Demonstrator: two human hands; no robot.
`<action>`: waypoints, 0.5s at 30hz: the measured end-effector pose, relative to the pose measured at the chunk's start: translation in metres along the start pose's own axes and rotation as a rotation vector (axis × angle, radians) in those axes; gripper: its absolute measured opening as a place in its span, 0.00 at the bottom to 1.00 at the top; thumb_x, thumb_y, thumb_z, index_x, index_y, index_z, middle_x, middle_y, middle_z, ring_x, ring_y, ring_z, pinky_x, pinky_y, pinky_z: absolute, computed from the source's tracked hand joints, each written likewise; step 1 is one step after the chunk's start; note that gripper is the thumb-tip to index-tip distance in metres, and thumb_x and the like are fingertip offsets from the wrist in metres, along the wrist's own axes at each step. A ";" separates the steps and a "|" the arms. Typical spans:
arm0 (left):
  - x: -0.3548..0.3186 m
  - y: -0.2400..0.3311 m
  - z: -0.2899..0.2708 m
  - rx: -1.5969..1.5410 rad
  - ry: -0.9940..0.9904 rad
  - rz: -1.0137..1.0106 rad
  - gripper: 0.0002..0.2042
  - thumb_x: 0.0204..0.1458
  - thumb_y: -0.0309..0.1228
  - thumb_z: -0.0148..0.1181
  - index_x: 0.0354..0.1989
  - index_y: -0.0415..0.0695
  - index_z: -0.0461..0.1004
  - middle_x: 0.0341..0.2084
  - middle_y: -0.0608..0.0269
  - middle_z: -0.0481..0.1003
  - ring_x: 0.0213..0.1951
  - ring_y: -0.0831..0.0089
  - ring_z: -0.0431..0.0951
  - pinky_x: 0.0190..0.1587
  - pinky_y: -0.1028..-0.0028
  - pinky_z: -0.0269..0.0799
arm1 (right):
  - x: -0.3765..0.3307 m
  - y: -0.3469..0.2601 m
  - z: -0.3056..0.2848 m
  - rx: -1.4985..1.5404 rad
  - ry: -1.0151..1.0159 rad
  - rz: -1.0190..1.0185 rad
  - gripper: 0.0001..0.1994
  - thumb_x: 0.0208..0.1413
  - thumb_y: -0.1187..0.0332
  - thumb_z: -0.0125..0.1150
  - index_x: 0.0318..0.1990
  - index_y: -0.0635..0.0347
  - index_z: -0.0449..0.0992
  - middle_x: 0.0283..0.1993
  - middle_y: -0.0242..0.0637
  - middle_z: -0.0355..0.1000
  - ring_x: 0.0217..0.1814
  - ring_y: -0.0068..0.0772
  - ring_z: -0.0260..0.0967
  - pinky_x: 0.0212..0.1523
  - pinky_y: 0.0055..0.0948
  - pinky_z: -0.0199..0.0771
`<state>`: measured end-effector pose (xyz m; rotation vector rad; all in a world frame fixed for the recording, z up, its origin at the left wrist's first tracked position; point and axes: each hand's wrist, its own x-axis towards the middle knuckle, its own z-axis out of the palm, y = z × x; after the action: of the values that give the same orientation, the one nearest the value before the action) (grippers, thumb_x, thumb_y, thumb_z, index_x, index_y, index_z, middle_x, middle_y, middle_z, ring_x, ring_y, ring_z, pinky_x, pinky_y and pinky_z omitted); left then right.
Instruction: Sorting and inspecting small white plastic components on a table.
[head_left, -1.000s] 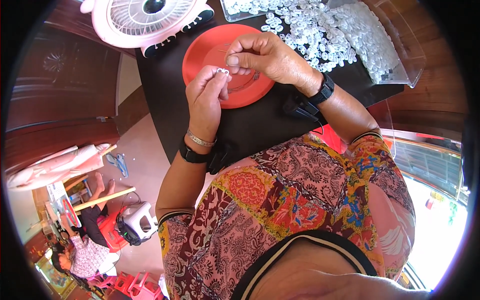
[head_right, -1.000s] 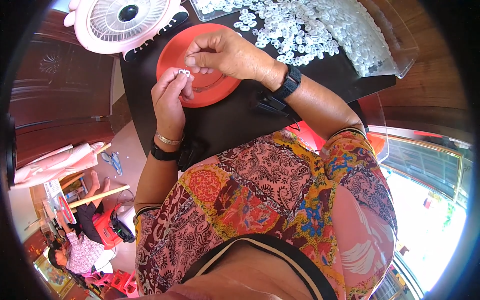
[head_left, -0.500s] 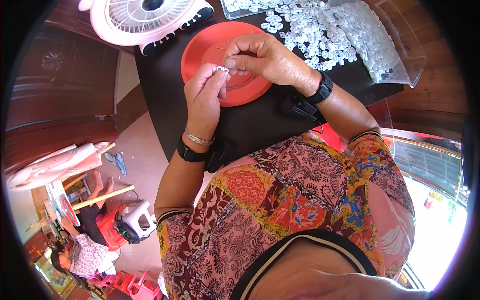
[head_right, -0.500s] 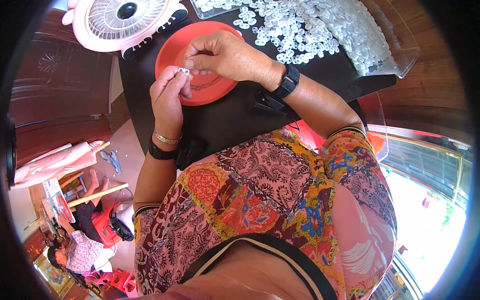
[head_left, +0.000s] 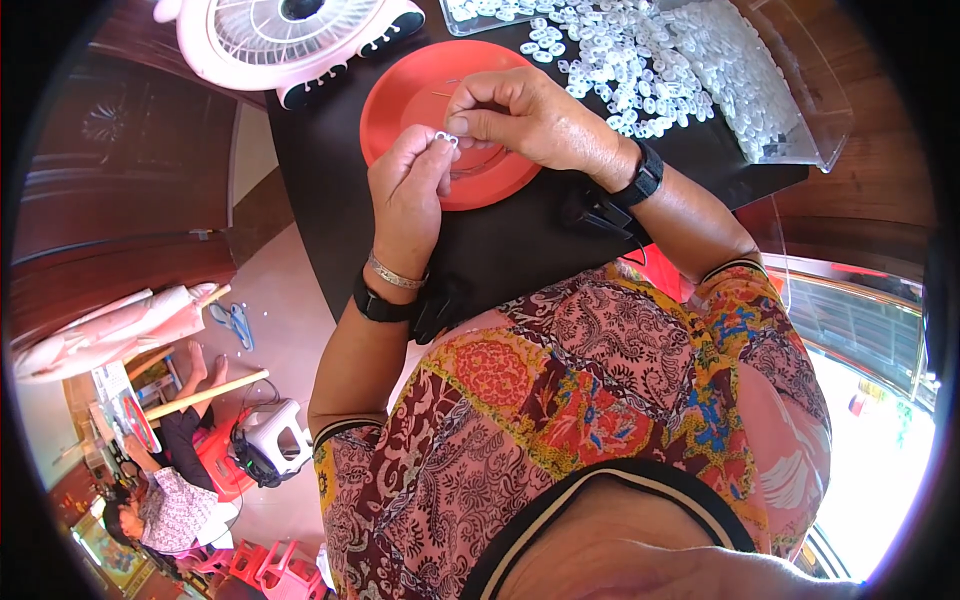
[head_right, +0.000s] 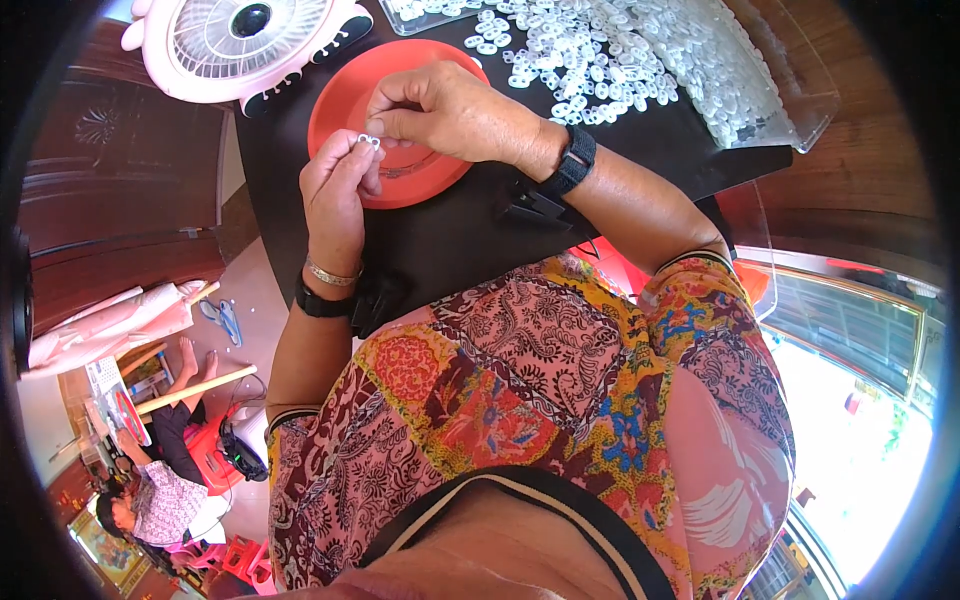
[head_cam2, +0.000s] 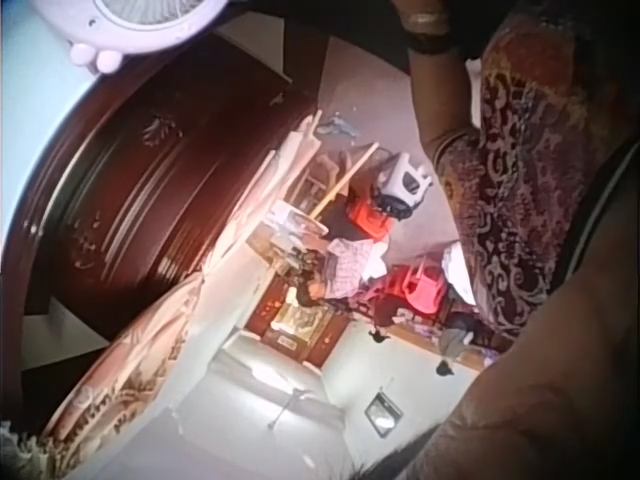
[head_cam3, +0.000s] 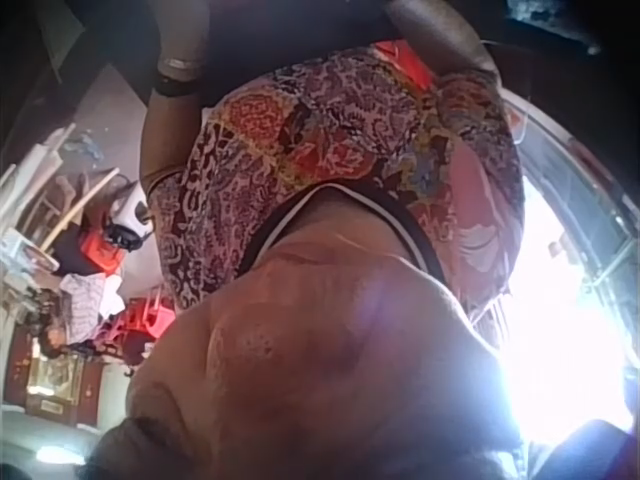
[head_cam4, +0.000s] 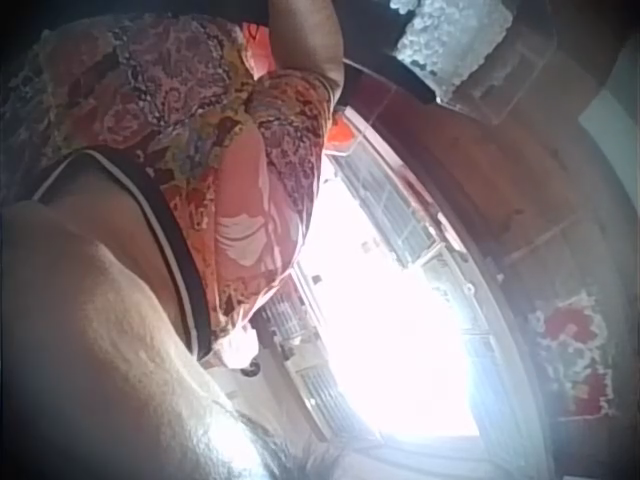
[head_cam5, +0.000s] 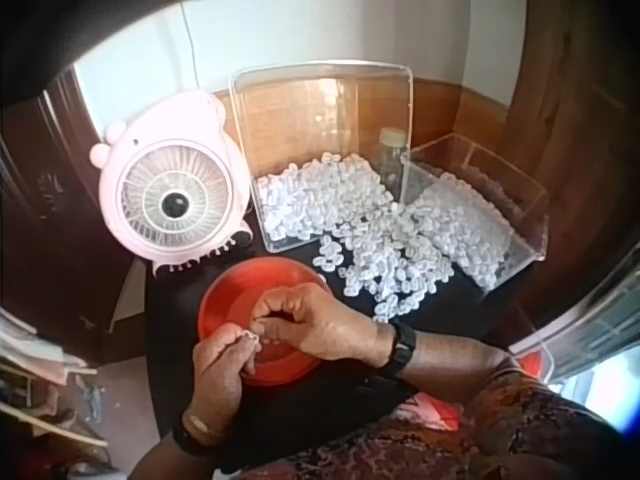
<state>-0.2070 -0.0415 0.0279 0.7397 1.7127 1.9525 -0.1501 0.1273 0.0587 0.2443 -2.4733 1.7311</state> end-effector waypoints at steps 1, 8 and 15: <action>0.000 0.000 0.000 0.006 0.002 0.002 0.09 0.56 0.28 0.49 0.27 0.37 0.70 0.15 0.70 0.64 0.19 0.84 0.61 0.23 0.82 0.54 | 0.000 0.001 0.000 -0.016 0.003 -0.019 0.06 0.60 0.71 0.54 0.34 0.65 0.72 0.28 0.26 0.70 0.32 0.14 0.64 0.36 0.17 0.67; -0.003 0.001 0.005 0.006 0.018 -0.009 0.09 0.55 0.28 0.49 0.24 0.38 0.68 0.15 0.70 0.63 0.18 0.84 0.60 0.22 0.81 0.53 | -0.001 -0.002 0.002 -0.132 0.015 -0.078 0.05 0.58 0.74 0.55 0.32 0.65 0.71 0.28 0.29 0.69 0.32 0.16 0.66 0.37 0.20 0.68; -0.007 0.006 0.007 -0.052 0.024 0.046 0.09 0.56 0.27 0.49 0.25 0.38 0.69 0.14 0.68 0.63 0.18 0.83 0.61 0.22 0.81 0.53 | -0.002 -0.007 0.004 0.010 0.018 -0.117 0.04 0.57 0.75 0.57 0.32 0.66 0.73 0.29 0.31 0.70 0.32 0.20 0.68 0.35 0.20 0.69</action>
<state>-0.1973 -0.0416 0.0342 0.7462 1.6660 2.0362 -0.1468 0.1210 0.0634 0.3644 -2.3870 1.6911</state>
